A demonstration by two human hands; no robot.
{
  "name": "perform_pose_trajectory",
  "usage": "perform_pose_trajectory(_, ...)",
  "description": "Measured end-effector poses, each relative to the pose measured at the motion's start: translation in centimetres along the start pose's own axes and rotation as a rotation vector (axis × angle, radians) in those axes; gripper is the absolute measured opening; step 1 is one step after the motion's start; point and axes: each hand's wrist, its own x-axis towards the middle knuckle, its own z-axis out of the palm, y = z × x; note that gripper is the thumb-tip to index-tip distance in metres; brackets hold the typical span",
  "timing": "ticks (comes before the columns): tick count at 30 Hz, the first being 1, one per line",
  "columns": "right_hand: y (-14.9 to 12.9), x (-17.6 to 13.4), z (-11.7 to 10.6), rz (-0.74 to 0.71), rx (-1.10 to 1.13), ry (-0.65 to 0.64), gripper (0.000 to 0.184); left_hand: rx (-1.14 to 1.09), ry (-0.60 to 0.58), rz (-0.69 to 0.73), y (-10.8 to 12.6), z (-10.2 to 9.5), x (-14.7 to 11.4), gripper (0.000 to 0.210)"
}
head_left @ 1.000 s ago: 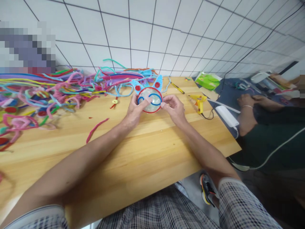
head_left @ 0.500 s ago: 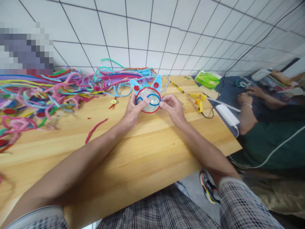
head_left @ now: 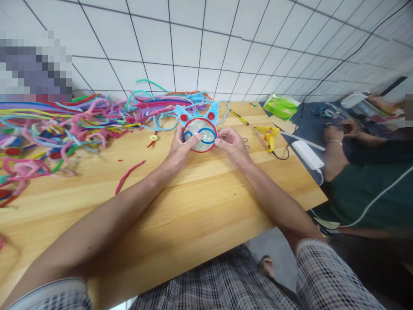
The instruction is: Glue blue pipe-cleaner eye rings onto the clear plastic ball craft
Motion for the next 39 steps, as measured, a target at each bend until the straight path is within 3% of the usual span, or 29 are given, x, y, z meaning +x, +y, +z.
perform_pose_trajectory(20,0.2,-0.16,0.0,0.077,0.087,-0.033,0.068,0.042,0.027,0.033,-0.44,-0.3,0.35,0.083)
perform_pose_trajectory(39,0.24,-0.22,0.24,0.049,0.043,-0.011,0.068,0.06,0.022,0.014,-0.24,-0.13,-0.02,0.084)
